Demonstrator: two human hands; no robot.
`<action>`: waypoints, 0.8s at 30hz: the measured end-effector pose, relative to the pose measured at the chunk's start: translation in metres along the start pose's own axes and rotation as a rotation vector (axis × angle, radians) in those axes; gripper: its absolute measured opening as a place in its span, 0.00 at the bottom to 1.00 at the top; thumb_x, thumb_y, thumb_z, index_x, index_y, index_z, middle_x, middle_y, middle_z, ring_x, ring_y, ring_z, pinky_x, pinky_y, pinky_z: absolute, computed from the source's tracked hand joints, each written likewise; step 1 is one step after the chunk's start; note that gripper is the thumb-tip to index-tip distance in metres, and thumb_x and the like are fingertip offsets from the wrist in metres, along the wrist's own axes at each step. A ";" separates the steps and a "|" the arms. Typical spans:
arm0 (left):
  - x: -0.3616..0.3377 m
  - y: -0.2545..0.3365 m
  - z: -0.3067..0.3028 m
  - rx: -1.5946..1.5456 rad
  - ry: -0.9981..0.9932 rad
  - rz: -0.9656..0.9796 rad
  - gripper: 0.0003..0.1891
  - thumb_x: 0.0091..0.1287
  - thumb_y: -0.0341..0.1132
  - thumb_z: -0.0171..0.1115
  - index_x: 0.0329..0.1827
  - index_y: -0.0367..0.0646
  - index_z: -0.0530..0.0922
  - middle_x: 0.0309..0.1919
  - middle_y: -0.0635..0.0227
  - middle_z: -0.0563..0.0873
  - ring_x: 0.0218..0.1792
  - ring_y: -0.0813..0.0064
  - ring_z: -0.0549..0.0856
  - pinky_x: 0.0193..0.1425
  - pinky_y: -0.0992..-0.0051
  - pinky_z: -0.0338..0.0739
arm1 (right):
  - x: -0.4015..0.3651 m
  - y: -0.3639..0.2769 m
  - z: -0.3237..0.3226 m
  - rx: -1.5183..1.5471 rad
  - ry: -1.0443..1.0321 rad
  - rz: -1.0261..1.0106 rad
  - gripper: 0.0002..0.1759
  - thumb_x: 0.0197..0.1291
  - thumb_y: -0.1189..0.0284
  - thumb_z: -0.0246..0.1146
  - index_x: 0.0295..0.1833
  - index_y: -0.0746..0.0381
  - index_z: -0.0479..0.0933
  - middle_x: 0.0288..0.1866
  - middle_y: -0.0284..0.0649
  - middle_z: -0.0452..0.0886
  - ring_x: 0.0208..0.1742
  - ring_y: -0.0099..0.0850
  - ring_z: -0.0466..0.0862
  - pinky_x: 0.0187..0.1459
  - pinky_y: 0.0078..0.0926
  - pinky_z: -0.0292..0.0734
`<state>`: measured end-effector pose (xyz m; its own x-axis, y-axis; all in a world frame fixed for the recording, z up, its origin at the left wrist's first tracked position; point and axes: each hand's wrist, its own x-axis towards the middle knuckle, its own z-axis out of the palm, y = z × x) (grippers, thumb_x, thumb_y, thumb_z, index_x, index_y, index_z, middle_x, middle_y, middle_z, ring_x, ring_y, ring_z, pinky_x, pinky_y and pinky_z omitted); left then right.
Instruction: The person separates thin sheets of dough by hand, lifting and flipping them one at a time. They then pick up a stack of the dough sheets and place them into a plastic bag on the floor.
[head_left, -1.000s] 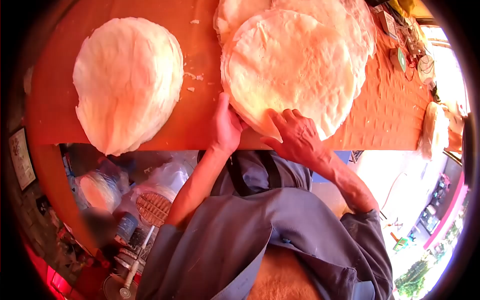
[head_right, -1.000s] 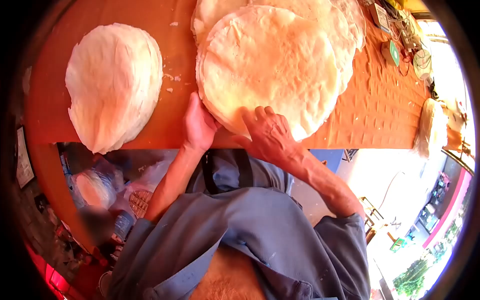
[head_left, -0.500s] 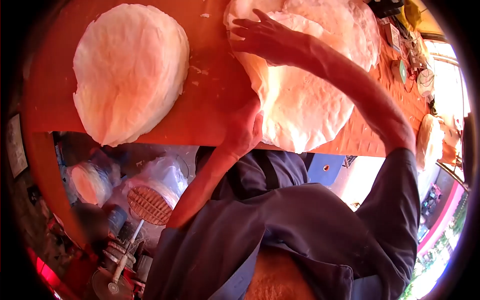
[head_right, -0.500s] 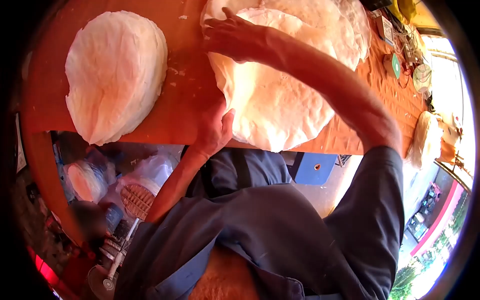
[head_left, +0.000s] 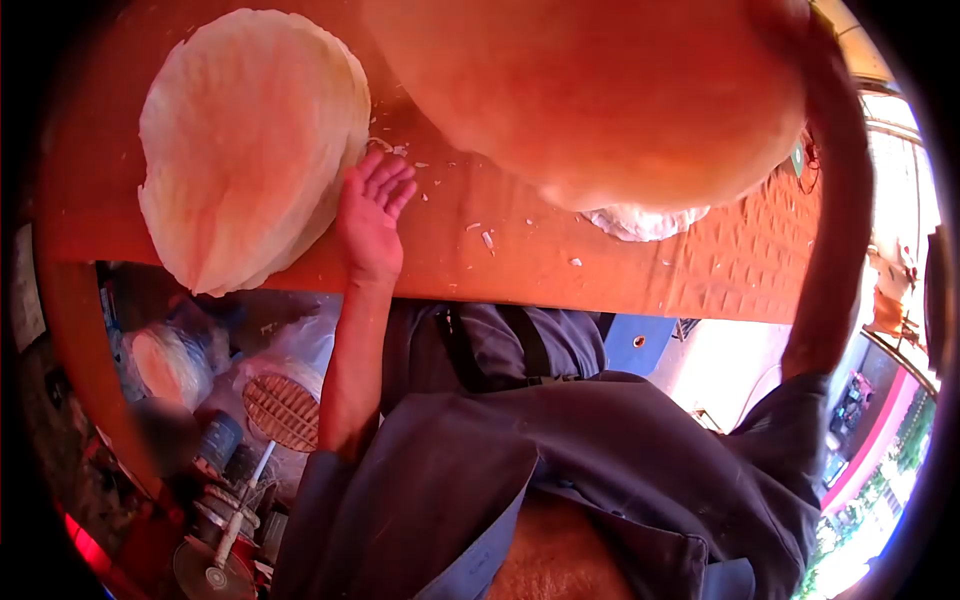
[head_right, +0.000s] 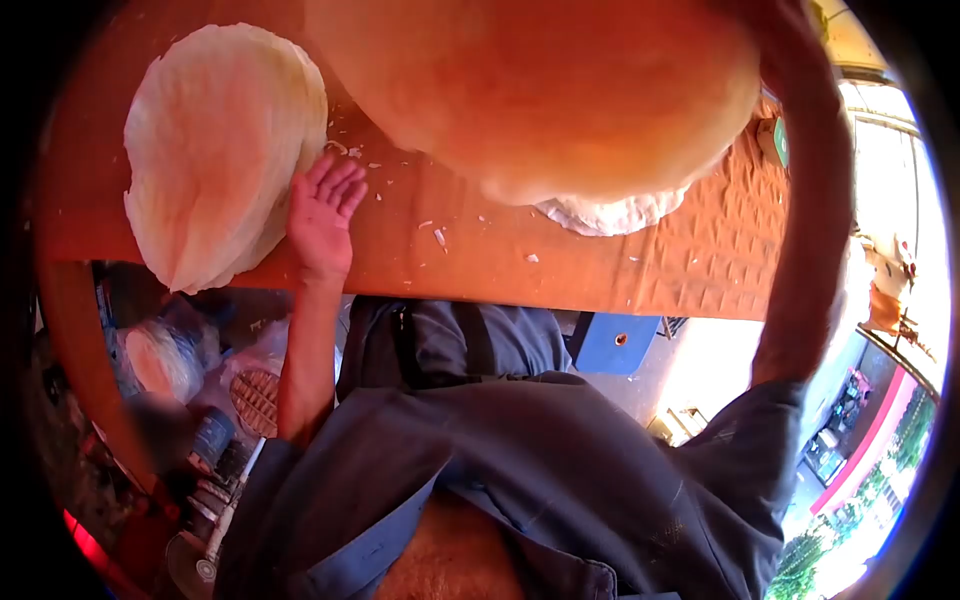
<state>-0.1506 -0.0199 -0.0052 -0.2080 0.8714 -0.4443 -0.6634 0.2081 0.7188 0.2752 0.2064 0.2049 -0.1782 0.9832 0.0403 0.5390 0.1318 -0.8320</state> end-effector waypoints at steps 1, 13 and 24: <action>-0.001 -0.004 -0.001 -0.012 0.021 -0.047 0.29 0.76 0.56 0.44 0.63 0.37 0.72 0.54 0.55 0.82 0.58 0.56 0.80 0.66 0.59 0.71 | -0.011 0.031 0.015 0.012 0.011 0.159 0.25 0.61 0.64 0.67 0.61 0.65 0.75 0.53 0.38 0.82 0.54 0.28 0.80 0.58 0.29 0.75; -0.028 -0.057 0.024 -0.255 -0.100 -0.458 0.31 0.73 0.57 0.52 0.63 0.35 0.69 0.52 0.58 0.80 0.56 0.61 0.80 0.62 0.60 0.75 | -0.136 0.041 0.128 0.811 0.166 0.569 0.19 0.57 0.82 0.66 0.55 0.71 0.77 0.48 0.43 0.85 0.48 0.34 0.85 0.50 0.28 0.81; 0.003 -0.061 0.051 0.057 0.055 -0.077 0.21 0.67 0.32 0.65 0.61 0.33 0.74 0.54 0.61 0.82 0.53 0.70 0.82 0.57 0.70 0.77 | -0.200 0.111 0.147 0.982 0.195 0.802 0.24 0.60 0.75 0.66 0.62 0.66 0.72 0.54 0.41 0.82 0.52 0.35 0.84 0.55 0.33 0.80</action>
<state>-0.0739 -0.0077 -0.0235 -0.1982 0.8267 -0.5266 -0.6371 0.2995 0.7102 0.2499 0.0056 0.0233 0.0804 0.7567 -0.6489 -0.4067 -0.5694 -0.7144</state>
